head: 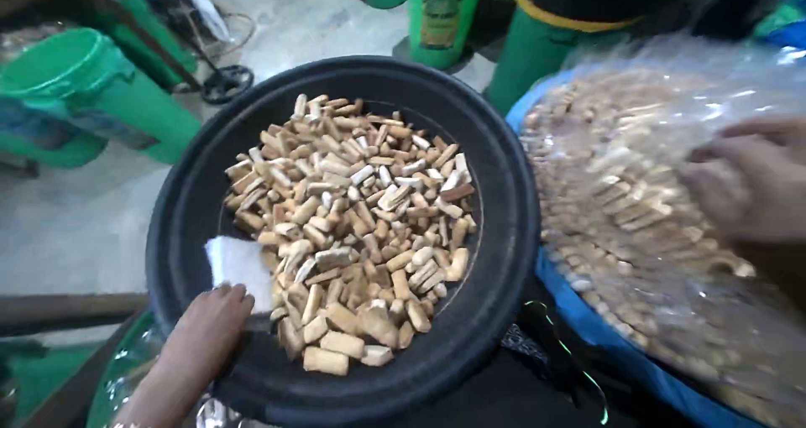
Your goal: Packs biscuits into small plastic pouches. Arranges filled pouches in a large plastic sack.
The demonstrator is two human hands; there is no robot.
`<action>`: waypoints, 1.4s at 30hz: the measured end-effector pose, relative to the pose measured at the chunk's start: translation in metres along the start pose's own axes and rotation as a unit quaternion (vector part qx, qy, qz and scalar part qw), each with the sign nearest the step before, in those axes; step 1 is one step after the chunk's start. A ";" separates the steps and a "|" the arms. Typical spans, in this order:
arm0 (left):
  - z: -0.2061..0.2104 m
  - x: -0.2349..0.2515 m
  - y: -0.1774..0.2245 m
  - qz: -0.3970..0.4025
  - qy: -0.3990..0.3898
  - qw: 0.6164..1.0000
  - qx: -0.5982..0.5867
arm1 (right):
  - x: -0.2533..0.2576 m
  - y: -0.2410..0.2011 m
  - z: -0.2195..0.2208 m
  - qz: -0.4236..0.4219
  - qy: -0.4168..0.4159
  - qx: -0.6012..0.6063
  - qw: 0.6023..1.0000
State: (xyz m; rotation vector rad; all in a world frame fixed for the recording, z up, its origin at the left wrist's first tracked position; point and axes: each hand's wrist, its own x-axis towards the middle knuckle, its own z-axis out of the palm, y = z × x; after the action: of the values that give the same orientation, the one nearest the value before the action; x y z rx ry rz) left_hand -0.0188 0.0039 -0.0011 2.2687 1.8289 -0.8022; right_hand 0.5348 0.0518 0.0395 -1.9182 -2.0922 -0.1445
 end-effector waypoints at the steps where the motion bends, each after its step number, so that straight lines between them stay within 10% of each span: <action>1: -0.001 -0.001 0.003 0.025 0.027 0.999 0.005 | 0.009 -0.030 0.007 -0.066 -0.009 0.032 0.997; 6: -0.020 -0.025 0.027 0.013 -0.089 0.995 -0.053 | 0.048 -0.169 0.059 -0.335 -0.409 0.076 0.846; 11: -0.014 -0.072 0.062 0.032 0.083 0.992 -0.089 | 0.060 -0.238 0.101 -0.306 -0.508 -0.018 0.805; 18: -0.006 -0.098 0.090 -0.008 0.156 0.966 -0.204 | 0.062 -0.223 0.140 -0.266 -0.506 0.044 0.819; 27: 0.038 -0.095 0.087 0.000 0.255 0.808 -0.531 | 0.064 -0.216 0.135 -0.272 -0.521 0.093 0.804; 33: -0.003 -0.077 0.077 -0.126 0.451 0.684 -0.560 | 0.092 -0.235 0.142 -0.542 -0.321 0.106 0.770; 37: -0.048 -0.043 0.075 -0.093 0.561 0.603 -0.560 | 0.105 -0.247 0.164 -0.602 -0.362 0.074 0.708; 42: -0.092 -0.007 0.071 -0.055 0.556 0.700 -0.444 | 0.096 -0.242 0.150 -0.527 -0.404 0.014 0.747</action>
State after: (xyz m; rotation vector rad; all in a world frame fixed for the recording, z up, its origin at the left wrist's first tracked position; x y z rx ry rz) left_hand 0.0761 0.0164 0.0641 1.8940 1.9036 1.5342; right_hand 0.2672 0.1590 -0.0457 -0.4825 -3.4613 0.5912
